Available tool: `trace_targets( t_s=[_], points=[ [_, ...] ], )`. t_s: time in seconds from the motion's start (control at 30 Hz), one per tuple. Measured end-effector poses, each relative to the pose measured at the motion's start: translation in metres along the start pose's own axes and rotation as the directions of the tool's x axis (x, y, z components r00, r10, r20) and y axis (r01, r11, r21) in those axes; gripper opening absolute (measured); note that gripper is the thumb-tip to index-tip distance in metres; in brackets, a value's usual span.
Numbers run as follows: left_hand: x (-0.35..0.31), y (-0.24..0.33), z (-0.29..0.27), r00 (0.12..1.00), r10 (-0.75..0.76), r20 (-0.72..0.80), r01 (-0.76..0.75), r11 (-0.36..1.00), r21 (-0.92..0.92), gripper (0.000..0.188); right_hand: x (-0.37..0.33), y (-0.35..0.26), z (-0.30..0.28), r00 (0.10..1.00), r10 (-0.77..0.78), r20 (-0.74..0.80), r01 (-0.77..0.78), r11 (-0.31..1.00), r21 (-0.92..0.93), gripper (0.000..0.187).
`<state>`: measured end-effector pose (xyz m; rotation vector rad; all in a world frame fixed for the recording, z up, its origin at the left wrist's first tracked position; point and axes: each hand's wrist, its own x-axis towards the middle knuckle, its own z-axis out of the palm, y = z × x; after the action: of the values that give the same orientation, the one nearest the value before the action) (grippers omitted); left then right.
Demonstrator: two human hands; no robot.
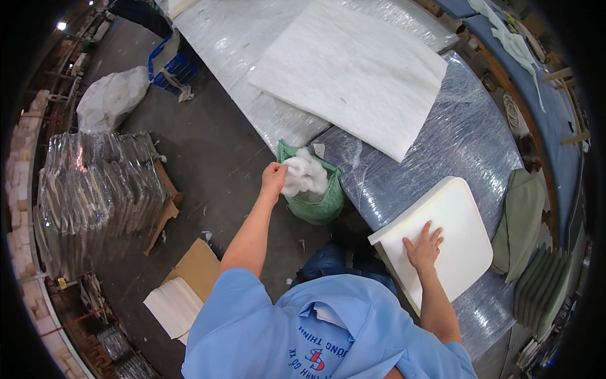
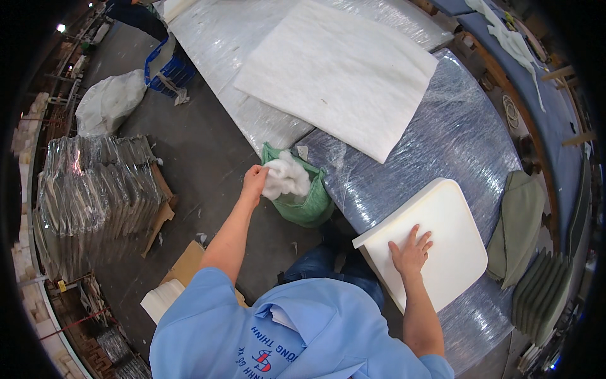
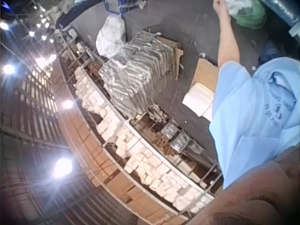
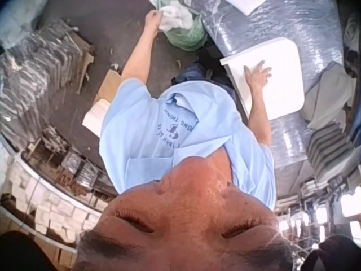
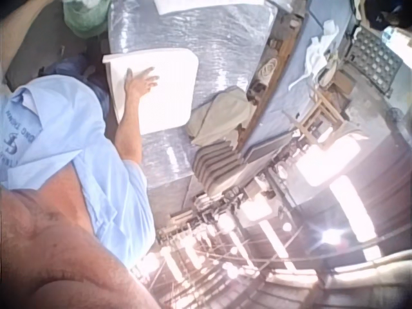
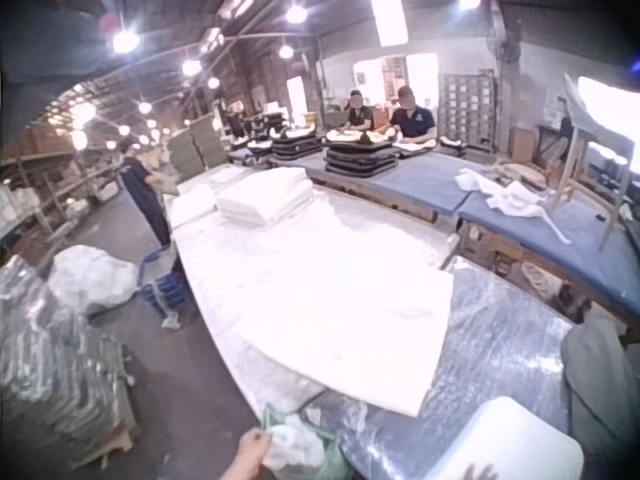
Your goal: The person folds green fabric pieces and stacks them on a table. Then they place white foam pads on the table, add loose white stuffing from a green bag onto the foam, and cover the foam with a white sheet. The person works by hand in a warehouse setting.
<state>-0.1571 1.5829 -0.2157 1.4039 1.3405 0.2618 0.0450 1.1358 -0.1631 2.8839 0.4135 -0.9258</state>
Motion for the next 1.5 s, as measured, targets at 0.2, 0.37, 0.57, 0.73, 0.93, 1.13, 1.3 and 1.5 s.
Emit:
trace_targets(
  t_s=[0.2, 0.37, 0.57, 0.73, 0.93, 1.13, 1.3, 1.5],
  points=[
    [-0.008, -0.006, 0.000, 0.994, -0.057, 0.096, 0.074, 0.981, -0.178, 0.024, 0.008, -0.011, -0.015, 0.999, -0.033, 0.033, 0.031, 0.997, 0.066, 0.096],
    [-0.019, -0.017, -0.009, 0.960, -0.138, 0.245, 0.218, 0.915, -0.338, 0.041, 0.017, -0.129, -0.030, 0.733, -0.611, -0.301, 0.680, 0.640, 0.358, 0.066],
    [-0.045, 0.006, -0.007, 0.829, -0.292, 0.476, 0.473, 0.821, -0.319, 0.062, 0.037, -0.278, 0.017, 0.419, -0.891, -0.173, 0.893, 0.370, 0.257, 0.055],
    [-0.065, -0.001, -0.040, 0.768, -0.139, 0.625, 0.410, 0.857, -0.313, 0.061, 0.093, -0.293, 0.025, 0.705, -0.706, 0.058, 0.682, 0.699, 0.217, 0.060],
    [-0.083, -0.028, -0.079, 0.804, -0.042, 0.593, 0.440, 0.713, -0.546, 0.068, 0.059, -0.313, 0.003, 0.707, -0.706, 0.030, 0.672, 0.684, 0.284, 0.074],
    [-0.087, -0.032, -0.064, 0.865, -0.024, 0.500, 0.381, 0.681, -0.626, 0.067, 0.020, -0.311, 0.016, 0.365, -0.928, 0.075, 0.919, 0.372, 0.129, 0.069],
    [-0.099, -0.024, -0.075, 0.768, -0.198, 0.609, 0.454, 0.839, -0.300, 0.058, 0.059, -0.300, 0.048, 0.577, -0.785, -0.226, 0.796, 0.477, 0.373, 0.048],
    [-0.115, -0.043, -0.045, 0.839, -0.216, 0.499, 0.413, 0.850, -0.327, 0.061, 0.052, -0.302, 0.039, 0.612, -0.755, -0.237, 0.731, 0.424, 0.534, 0.052]
  ],
)
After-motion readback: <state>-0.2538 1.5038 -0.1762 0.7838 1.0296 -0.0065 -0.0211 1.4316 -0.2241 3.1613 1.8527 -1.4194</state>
